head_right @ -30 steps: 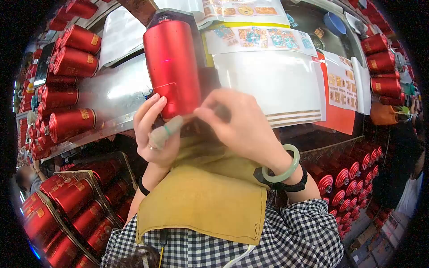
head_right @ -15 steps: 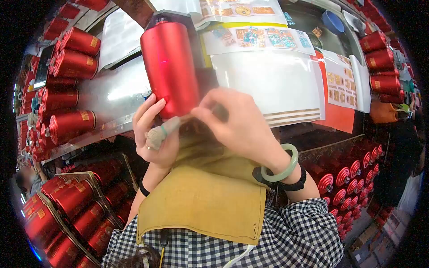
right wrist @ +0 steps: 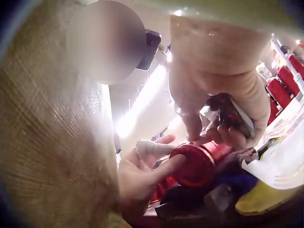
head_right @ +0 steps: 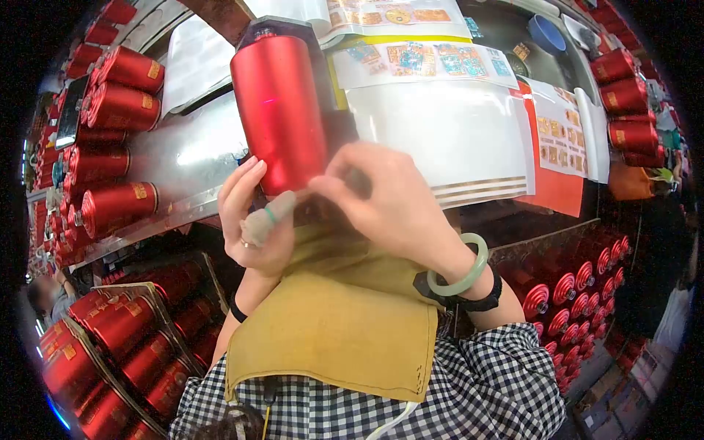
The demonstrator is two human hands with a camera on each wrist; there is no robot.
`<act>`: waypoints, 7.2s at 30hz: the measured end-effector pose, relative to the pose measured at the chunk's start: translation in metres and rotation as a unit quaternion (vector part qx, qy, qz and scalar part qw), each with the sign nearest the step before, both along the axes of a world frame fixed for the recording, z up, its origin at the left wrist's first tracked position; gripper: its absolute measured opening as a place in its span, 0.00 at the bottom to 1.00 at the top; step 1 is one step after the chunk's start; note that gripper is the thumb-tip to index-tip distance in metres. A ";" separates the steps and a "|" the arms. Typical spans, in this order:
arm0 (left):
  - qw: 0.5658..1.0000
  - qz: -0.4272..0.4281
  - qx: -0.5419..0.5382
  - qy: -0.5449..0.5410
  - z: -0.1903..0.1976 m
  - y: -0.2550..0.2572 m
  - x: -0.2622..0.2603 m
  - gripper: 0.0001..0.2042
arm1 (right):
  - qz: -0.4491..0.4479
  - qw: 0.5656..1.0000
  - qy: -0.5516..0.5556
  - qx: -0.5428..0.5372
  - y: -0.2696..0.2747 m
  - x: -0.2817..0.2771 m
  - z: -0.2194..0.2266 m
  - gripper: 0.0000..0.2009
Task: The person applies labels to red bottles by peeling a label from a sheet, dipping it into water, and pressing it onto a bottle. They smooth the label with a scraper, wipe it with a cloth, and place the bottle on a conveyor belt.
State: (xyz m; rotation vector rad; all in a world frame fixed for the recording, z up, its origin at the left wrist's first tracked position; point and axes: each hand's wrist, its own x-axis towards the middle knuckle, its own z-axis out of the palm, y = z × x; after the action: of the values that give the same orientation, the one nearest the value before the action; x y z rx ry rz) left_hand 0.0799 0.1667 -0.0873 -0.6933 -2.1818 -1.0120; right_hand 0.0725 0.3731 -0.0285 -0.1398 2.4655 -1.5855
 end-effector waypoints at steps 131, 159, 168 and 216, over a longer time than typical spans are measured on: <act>0.983 0.077 -0.145 0.082 -0.014 0.009 0.006 0.17 | -0.142 0.987 0.047 -0.051 0.002 0.022 -0.012 0.09; 0.993 0.073 0.026 -0.089 0.004 0.002 -0.002 0.32 | 0.034 0.907 0.407 0.108 0.002 0.022 -0.008 0.10; 0.966 0.030 0.150 -0.207 -0.022 -0.010 -0.004 0.29 | 0.051 0.897 0.428 0.098 0.008 0.015 -0.012 0.08; 0.974 0.042 0.117 -0.187 -0.010 -0.011 0.000 0.32 | 0.012 0.919 0.391 0.048 0.002 0.011 -0.004 0.13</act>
State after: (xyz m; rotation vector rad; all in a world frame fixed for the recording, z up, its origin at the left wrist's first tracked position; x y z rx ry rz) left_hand 0.0804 0.1556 -0.0974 -0.3162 -2.3267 -1.4192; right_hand 0.0833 0.3750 -0.0328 -0.9544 3.0720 -1.5983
